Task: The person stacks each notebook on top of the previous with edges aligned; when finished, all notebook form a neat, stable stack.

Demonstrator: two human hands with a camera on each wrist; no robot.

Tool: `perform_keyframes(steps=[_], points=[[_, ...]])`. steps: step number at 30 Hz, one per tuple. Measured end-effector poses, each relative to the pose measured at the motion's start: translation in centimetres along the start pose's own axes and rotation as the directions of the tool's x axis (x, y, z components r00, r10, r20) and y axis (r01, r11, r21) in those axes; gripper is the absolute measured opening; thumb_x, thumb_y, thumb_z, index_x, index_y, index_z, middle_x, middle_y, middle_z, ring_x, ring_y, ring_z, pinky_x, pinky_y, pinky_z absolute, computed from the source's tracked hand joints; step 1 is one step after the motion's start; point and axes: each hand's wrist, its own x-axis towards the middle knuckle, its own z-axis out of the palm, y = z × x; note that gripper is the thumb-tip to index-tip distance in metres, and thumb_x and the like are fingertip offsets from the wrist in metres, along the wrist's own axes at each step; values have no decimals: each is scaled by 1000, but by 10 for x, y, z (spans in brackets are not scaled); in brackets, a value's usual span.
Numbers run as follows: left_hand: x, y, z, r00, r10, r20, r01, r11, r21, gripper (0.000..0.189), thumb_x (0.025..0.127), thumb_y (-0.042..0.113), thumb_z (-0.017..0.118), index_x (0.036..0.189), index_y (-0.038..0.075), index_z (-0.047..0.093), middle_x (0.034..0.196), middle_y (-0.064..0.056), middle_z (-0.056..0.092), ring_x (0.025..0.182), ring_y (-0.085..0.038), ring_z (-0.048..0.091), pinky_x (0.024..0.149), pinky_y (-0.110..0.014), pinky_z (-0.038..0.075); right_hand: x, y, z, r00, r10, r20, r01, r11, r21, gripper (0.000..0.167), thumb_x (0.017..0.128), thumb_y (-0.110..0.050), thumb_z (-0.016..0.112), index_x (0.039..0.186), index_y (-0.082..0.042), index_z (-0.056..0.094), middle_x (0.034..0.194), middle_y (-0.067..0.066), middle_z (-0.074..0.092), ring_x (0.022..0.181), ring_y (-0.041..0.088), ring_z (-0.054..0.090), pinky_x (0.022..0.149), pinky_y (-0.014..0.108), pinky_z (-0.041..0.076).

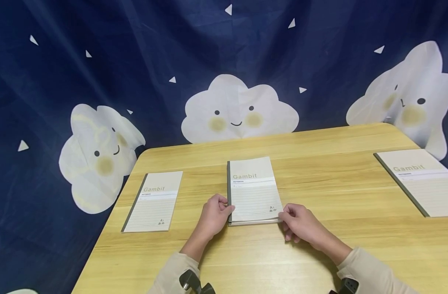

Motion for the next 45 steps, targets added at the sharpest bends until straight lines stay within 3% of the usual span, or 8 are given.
perform_keyframes(steps=[18, 27, 31, 35, 40, 45], points=[[-2, -2, -3, 999, 33, 16, -33, 999, 18, 17, 86, 11, 67, 94, -1, 59, 69, -3, 51, 61, -14, 47, 53, -24, 42, 0, -1, 1, 1000, 20, -8, -20, 998, -58, 23, 92, -19, 52, 75, -4, 48, 65, 9, 56, 48, 21, 58, 40, 31, 48], [-2, -4, -3, 1000, 25, 17, -25, 999, 28, 18, 85, 10, 67, 96, -1, 59, 69, -4, 52, 61, -14, 47, 52, -24, 42, -1, -1, -2, 1000, -4, -4, 3, 992, -124, 30, 92, -24, 54, 70, -4, 49, 59, 6, 56, 43, 18, 56, 38, 30, 47], [-2, -5, -6, 999, 31, 21, -32, 999, 38, 19, 85, 12, 68, 96, -1, 60, 70, -4, 53, 61, -14, 48, 53, -25, 43, -2, -8, -7, 999, -22, -28, 19, 995, -103, 29, 92, -24, 56, 72, -3, 52, 60, 7, 57, 44, 19, 55, 38, 30, 46], [-1, -6, -19, 999, 36, 1, -36, 999, 19, 22, 84, 12, 68, 98, -3, 61, 73, -6, 56, 63, -14, 51, 55, -25, 46, -2, -26, -12, 995, -93, -37, 92, 995, -32, 26, 94, -22, 55, 82, 1, 57, 68, 11, 59, 53, 19, 58, 44, 32, 50], [3, -9, -51, 997, 32, -68, -33, 999, -14, 24, 84, 9, 67, 102, -6, 63, 80, -9, 58, 61, -13, 53, 53, -25, 47, 0, -57, -16, 985, -160, -67, 161, 987, 15, 27, 95, -22, 55, 95, 5, 59, 74, 12, 60, 59, 20, 60, 49, 34, 53], [5, -19, -91, 990, 27, -138, -17, 997, 74, 26, 85, 10, 65, 105, -6, 63, 85, -11, 60, 65, -14, 54, 58, -25, 46, 7, -81, -8, 983, -182, -35, 184, 976, 119, 28, 95, -18, 53, 107, 6, 58, 86, 18, 61, 66, 20, 63, 57, 36, 56]])
